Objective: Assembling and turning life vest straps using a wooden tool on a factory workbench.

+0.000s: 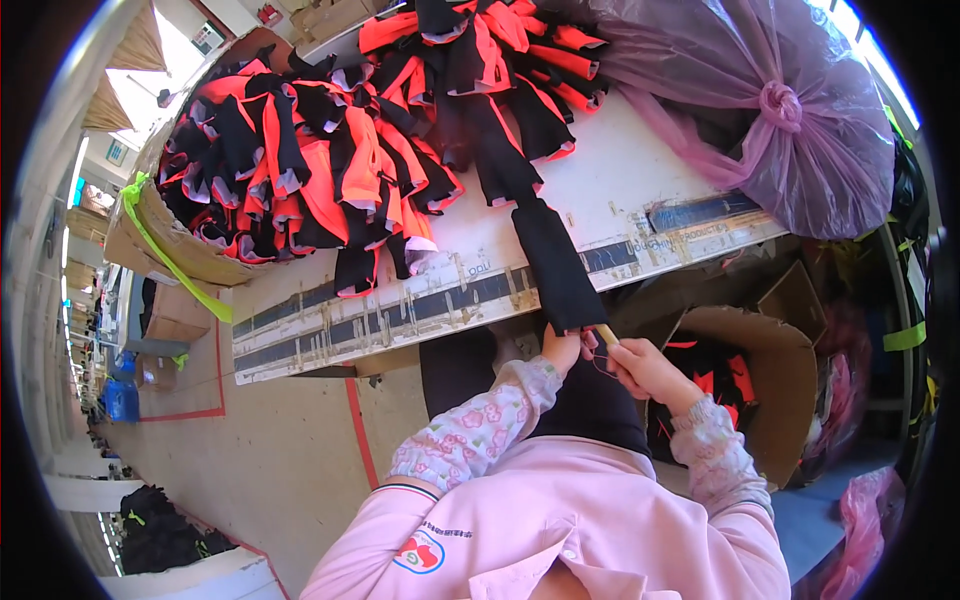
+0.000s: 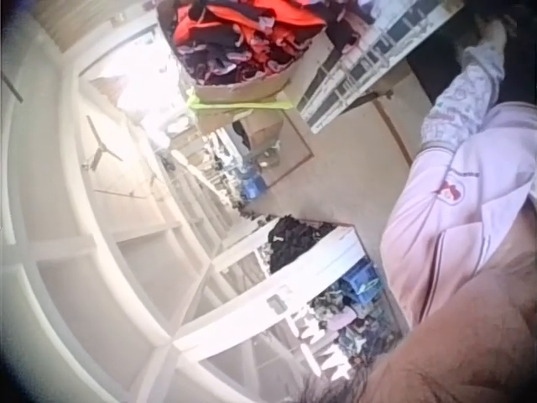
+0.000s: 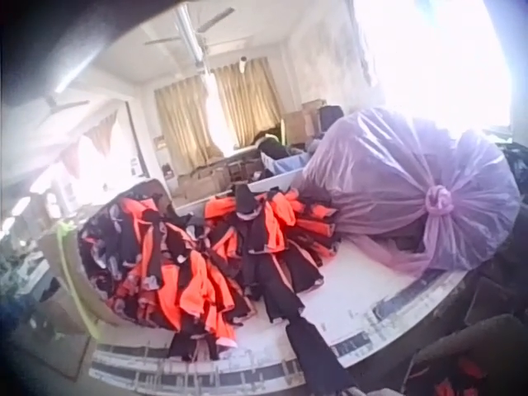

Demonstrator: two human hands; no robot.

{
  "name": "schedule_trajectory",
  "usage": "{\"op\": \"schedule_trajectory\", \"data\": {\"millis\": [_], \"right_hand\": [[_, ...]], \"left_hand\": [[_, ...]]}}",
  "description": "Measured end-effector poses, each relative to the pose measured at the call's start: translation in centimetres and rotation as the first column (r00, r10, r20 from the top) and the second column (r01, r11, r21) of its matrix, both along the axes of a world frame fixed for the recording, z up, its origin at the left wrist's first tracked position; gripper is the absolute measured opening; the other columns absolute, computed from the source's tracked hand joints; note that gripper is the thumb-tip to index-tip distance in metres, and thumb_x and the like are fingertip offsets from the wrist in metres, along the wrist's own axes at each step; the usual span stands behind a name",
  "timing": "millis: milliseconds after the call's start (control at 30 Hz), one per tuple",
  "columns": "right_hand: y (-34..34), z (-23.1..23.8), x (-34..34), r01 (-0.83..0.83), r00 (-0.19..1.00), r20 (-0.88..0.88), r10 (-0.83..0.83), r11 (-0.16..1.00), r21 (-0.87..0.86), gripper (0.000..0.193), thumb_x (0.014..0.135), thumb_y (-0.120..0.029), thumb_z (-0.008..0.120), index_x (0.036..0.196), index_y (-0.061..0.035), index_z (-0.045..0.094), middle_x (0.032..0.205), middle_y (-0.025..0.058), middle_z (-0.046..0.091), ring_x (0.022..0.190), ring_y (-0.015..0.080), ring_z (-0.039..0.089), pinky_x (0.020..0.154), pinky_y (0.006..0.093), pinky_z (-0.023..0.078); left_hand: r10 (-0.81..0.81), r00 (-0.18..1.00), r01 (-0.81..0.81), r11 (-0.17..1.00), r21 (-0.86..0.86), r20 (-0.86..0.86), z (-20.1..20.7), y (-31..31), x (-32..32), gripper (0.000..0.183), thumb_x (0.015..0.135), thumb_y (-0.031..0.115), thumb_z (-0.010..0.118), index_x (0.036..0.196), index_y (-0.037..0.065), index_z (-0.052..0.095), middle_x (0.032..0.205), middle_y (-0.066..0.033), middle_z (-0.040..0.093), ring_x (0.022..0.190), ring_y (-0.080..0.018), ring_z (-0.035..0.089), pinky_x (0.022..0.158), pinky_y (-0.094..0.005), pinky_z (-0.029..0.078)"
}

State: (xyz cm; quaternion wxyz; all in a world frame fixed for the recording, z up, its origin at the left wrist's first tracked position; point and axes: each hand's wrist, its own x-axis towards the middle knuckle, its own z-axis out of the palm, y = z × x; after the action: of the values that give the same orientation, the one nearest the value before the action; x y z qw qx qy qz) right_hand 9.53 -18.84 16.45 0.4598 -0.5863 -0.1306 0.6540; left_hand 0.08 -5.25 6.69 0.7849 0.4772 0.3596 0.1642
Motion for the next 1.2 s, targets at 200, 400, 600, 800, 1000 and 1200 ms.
{"op": "schedule_trajectory", "data": {"millis": [200,400,600,800,1000,1200], "right_hand": [[-2.9,2.1,2.3,-0.195,0.82,0.509,0.26,0.964,-0.179,0.032,0.091,-0.025,0.048,0.07,-0.0012,0.053,0.051,0.0013,0.046,0.041,0.0101,0.041,0.04,0.0268,0.032],[1.9,-2.7,1.4,-0.163,0.784,0.609,0.118,0.986,0.019,0.034,0.091,-0.025,0.049,0.069,-0.0003,0.055,0.052,0.0021,0.049,0.042,0.0109,0.044,0.041,0.0273,0.035],[2.5,-3.5,-0.5,-0.045,0.998,0.04,0.045,0.999,-0.01,0.035,0.096,-0.031,0.04,0.073,-0.0058,0.048,0.044,-0.0004,0.039,0.028,0.0083,0.029,0.029,0.0242,0.02],[-1.8,0.7,-4.1,-0.008,0.981,0.193,0.005,1.0,0.014,0.032,0.096,-0.027,0.038,0.077,-0.0039,0.049,0.045,0.0018,0.044,0.031,0.0092,0.036,0.031,0.024,0.027],[-6.5,2.6,-7.5,0.354,0.924,-0.119,-0.362,0.931,-0.083,0.031,0.097,-0.027,0.037,0.078,-0.0056,0.049,0.045,0.0005,0.041,0.03,0.0086,0.033,0.031,0.0225,0.027],[0.0,-0.8,-6.2,0.476,0.865,-0.198,-0.461,0.879,0.033,0.03,0.096,-0.029,0.039,0.077,-0.0078,0.047,0.046,-0.0005,0.039,0.03,0.0096,0.031,0.029,0.0244,0.026]], "left_hand": [[-0.097,0.995,0.095,0.995,-0.043,-0.036,-0.5,1.1,-0.6,0.029,0.093,0.028,0.047,0.088,0.001,0.056,0.065,-0.0079,0.057,0.041,-0.0147,0.05,0.047,-0.028,0.051],[-0.153,0.986,0.153,0.988,-0.007,-0.064,-0.1,0.1,-0.2,0.027,0.095,0.025,0.042,0.093,0.002,0.058,0.063,-0.0057,0.055,0.039,-0.0109,0.045,0.046,-0.0271,0.05],[-0.165,0.973,0.18,0.98,0.085,-0.159,-0.4,0.4,-0.8,0.026,0.096,0.023,0.041,0.096,0.005,0.059,0.073,-0.0067,0.059,0.052,-0.0115,0.054,0.052,-0.0249,0.049],[-0.074,0.996,0.083,0.974,-0.212,0.05,-1.1,0.3,-1.4,0.026,0.096,0.022,0.039,0.099,0.005,0.058,0.09,-0.0089,0.063,0.068,-0.0171,0.063,0.068,-0.0292,0.051],[0.063,0.979,-0.024,0.98,-0.198,0.195,-0.6,-0.1,-0.3,0.026,0.093,0.027,0.046,0.101,0.005,0.057,0.09,-0.0097,0.063,0.073,-0.0209,0.064,0.066,-0.0319,0.053],[0.129,0.981,-0.111,0.986,-0.128,0.142,-0.8,-0.4,-0.2,0.027,0.092,0.029,0.05,0.097,0.003,0.056,0.082,-0.01,0.061,0.066,-0.0202,0.061,0.062,-0.0321,0.052]]}}
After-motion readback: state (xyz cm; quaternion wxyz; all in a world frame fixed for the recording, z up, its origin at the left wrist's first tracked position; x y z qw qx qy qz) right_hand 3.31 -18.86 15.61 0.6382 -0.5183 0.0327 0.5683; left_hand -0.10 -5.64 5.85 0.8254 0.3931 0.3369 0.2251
